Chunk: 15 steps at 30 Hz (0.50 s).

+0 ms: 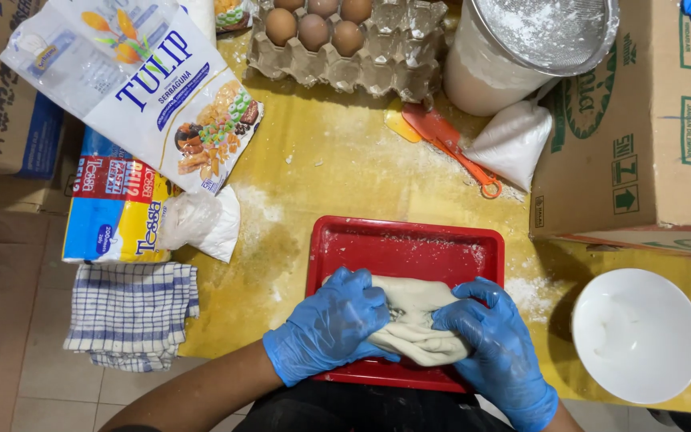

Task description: Kneading a ball of dough in a red tray on a bakery workstation

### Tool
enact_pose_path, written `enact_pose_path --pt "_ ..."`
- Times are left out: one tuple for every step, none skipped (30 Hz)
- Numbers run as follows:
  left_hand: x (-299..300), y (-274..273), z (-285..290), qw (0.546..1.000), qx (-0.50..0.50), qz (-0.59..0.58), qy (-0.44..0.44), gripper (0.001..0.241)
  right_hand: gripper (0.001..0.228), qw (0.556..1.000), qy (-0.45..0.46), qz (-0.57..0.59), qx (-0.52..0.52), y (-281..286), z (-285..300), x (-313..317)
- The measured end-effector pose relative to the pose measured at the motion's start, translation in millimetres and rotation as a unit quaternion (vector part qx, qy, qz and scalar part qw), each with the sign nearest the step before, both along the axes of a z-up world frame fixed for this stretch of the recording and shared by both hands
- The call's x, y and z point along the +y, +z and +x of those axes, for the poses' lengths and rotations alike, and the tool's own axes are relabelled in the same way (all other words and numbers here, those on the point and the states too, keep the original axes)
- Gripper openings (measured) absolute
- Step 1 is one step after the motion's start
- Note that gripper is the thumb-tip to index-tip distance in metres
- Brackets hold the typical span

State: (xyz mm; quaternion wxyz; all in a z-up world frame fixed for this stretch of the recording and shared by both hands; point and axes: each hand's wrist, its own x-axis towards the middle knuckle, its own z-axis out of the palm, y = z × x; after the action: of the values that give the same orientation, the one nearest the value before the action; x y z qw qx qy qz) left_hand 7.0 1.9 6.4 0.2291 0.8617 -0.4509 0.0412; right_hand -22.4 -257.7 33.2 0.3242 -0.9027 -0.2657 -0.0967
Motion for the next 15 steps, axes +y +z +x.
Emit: enact_pose_path --pt "1.3 5.4 1.0 1.000 0.006 -0.030 0.002 0.046 0.015 1.000 0.022 0.000 0.004 4.4 1.5 0.8" --pt "2.5 10.8 2.2 0.998 0.012 -0.060 0.005 0.073 0.016 0.999 0.044 -0.001 0.008 8.8 3.2 1.6" --pt "3.0 15.9 2.6 0.998 0.011 -0.060 0.004 0.073 0.016 0.999 0.043 0.000 0.007 6.8 0.4 -0.6" --pt "3.4 20.8 3.1 0.996 0.042 -0.076 0.016 0.069 0.028 0.997 0.017 0.000 0.071 4.7 -2.3 -2.8" --pt "3.6 25.4 3.9 0.993 0.072 -0.092 0.028 0.066 0.040 0.991 -0.010 0.000 0.134 2.4 -4.8 -5.2" --pt "3.5 29.7 5.2 0.993 0.071 -0.092 0.027 0.066 0.040 0.991 -0.011 0.000 0.133 0.6 -5.3 -6.7" --pt "3.7 34.3 6.0 0.984 0.103 -0.140 0.041 0.063 0.065 0.991 -0.009 -0.015 0.130 -1.3 -6.3 -7.9" --pt "3.9 38.7 7.0 0.971 0.134 -0.188 0.055 0.062 0.090 0.991 -0.008 -0.029 0.127 -3.3 -7.3 -9.1" --pt "3.3 37.2 6.2 0.971 0.135 -0.188 0.055 0.062 0.090 0.991 -0.008 -0.029 0.127 -3.6 -4.6 -8.9" --pt "2.8 35.7 5.4 0.974 0.132 -0.169 0.071 0.075 0.112 0.988 0.003 -0.041 0.152 -3.9 -2.1 -8.6" --pt "2.6 34.5 5.7 0.977 0.127 -0.150 0.085 0.091 0.134 0.983 0.014 -0.052 0.175 -4.3 1.4 -7.9" --pt "1.5 36.9 6.7 0.977 0.126 -0.149 0.084 0.091 0.134 0.983 0.013 -0.052 0.175 -8.1 2.3 -5.4" --pt "0.1 39.4 8.4 0.980 0.130 -0.129 0.075 0.090 0.129 0.988 0.025 -0.061 0.140 -11.8 3.6 -3.1" --pt "-1.4 41.9 10.3 0.983 0.133 -0.109 0.065 0.089 0.127 0.991 0.037 -0.070 0.105 -15.6 5.2 -1.0" --pt "-5.5 42.9 11.4 0.983 0.133 -0.109 0.064 0.089 0.127 0.991 0.035 -0.070 0.106 10.7 15.5 12.4"
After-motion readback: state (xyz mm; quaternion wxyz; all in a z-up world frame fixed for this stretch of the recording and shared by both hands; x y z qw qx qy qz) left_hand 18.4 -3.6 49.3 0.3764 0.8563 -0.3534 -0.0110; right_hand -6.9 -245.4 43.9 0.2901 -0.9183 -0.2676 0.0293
